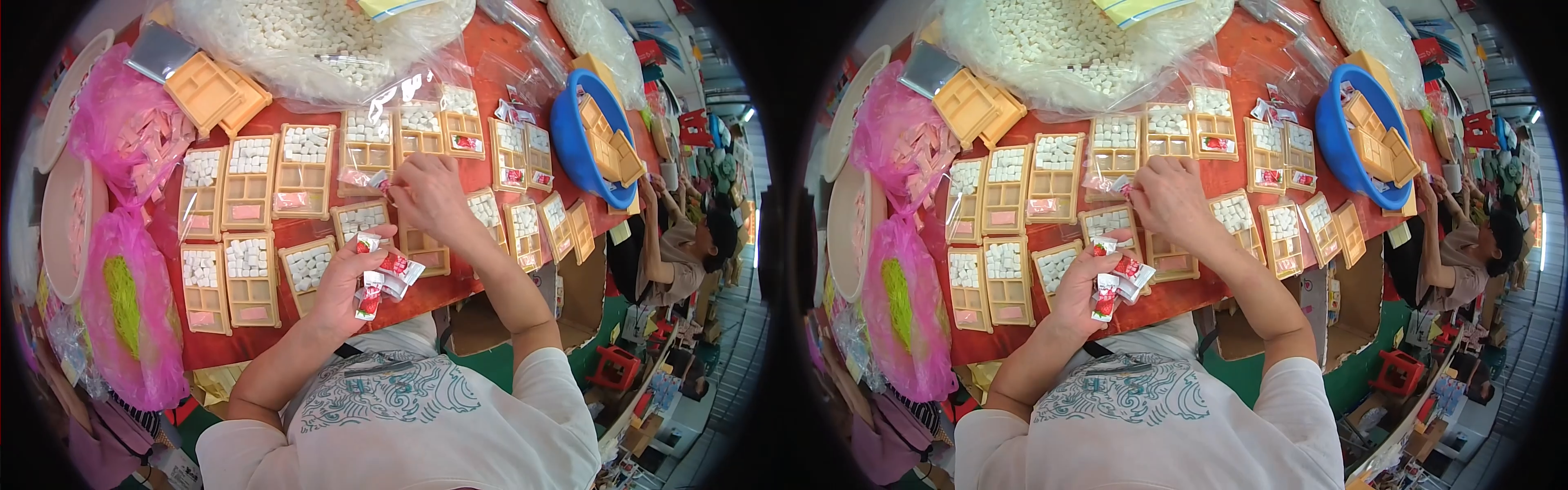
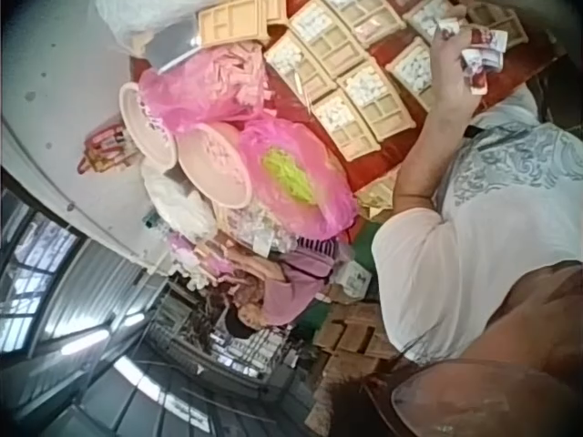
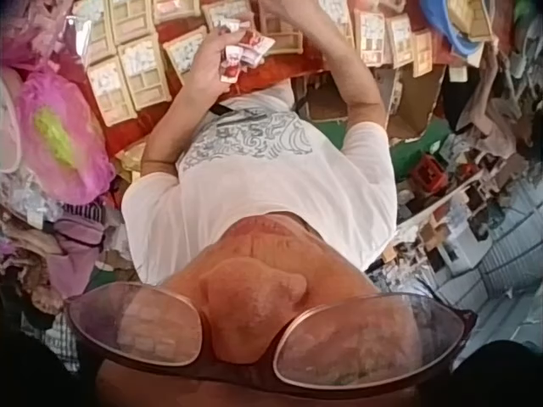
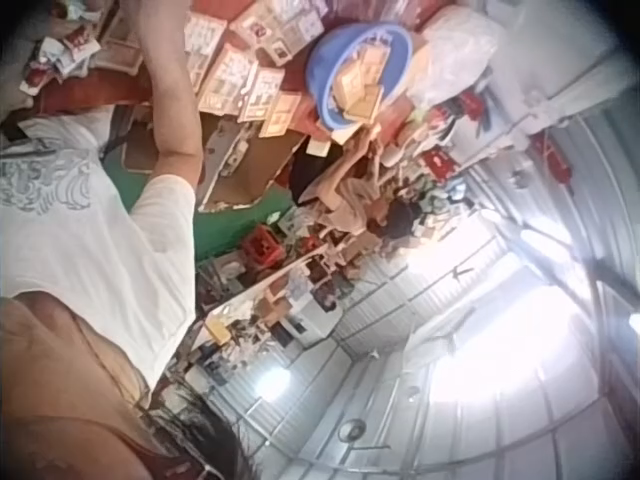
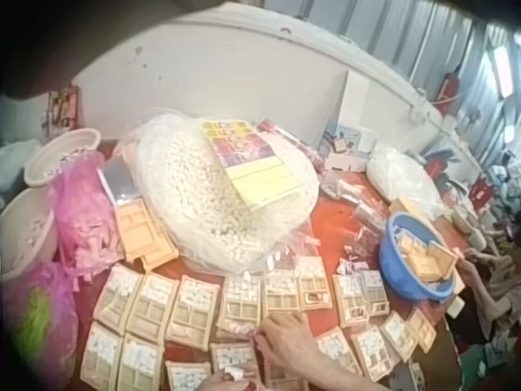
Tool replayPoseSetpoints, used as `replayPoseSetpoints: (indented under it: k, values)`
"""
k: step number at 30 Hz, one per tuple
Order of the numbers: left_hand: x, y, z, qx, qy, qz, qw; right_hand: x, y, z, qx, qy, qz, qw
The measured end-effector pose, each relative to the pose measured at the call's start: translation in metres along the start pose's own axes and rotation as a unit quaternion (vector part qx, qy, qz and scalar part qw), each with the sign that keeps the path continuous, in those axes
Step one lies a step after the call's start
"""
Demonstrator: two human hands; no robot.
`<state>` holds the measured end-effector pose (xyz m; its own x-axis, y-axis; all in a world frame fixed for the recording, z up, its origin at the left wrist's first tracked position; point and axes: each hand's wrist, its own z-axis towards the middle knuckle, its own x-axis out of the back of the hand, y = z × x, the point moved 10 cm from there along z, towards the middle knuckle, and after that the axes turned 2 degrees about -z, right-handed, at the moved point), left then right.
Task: Assembling small decorative components and labels into plastic tray compartments at a workshop table.
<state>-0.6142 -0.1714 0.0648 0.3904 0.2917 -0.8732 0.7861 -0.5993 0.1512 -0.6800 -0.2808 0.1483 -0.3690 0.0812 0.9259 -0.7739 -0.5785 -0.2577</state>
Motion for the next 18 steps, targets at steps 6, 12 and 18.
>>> replayPoseSetpoints:
  k: [6,12,18]
  values:
    - [0.002,0.011,-0.009,-0.004,-0.013,-0.045,0.999,0.014,0.026,0.005,-0.059,0.002,0.055,0.997]
    - [0.005,0.021,-0.013,-0.020,-0.015,-0.015,1.000,0.004,0.024,0.026,0.052,-0.041,-0.114,0.991]
    - [0.021,0.026,-0.012,-0.026,0.008,-0.027,0.999,-0.020,0.005,0.034,0.140,-0.132,-0.075,0.978]
